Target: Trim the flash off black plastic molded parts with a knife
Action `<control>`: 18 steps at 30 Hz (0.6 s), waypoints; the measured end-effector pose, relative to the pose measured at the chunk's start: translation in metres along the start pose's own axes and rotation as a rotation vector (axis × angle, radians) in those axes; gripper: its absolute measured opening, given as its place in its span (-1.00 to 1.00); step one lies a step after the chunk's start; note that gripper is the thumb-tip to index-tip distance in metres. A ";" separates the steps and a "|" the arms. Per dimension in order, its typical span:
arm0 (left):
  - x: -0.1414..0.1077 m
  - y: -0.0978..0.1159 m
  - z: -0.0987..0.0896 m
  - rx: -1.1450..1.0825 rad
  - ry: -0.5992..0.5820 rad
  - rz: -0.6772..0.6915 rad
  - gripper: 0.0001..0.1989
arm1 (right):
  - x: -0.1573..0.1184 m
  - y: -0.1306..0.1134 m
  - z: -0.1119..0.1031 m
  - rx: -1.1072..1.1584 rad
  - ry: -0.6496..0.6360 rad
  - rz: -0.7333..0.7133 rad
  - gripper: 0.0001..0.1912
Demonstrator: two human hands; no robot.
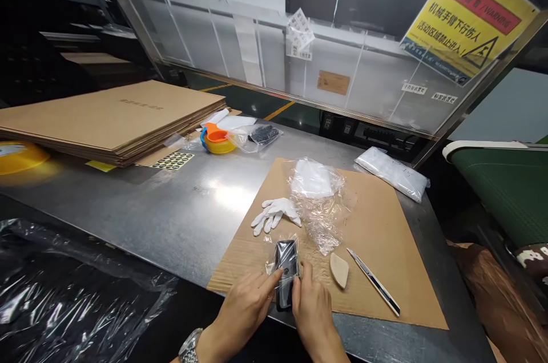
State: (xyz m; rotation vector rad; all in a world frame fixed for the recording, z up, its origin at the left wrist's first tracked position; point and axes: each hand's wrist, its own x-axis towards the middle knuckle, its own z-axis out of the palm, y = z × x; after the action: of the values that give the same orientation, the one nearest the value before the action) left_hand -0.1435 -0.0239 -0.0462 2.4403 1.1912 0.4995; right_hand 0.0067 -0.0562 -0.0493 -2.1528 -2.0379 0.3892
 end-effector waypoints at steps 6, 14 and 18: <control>0.010 0.000 -0.042 -0.048 0.014 -0.109 -0.68 | 0.023 -0.030 -0.050 -0.137 -0.021 -0.158 -0.71; 0.009 -0.022 -0.110 -0.471 0.111 -0.274 -0.82 | 0.057 -0.061 -0.119 0.001 -0.157 -0.484 -0.71; -0.006 -0.039 -0.131 -0.858 0.169 -0.337 -0.78 | 0.059 -0.080 -0.128 0.299 -0.295 -0.557 -0.70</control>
State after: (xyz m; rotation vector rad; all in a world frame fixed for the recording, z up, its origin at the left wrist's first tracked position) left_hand -0.2340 0.0171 0.0472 1.4685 1.1041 0.8948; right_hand -0.0298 0.0167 0.0910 -1.3479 -2.4241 0.8930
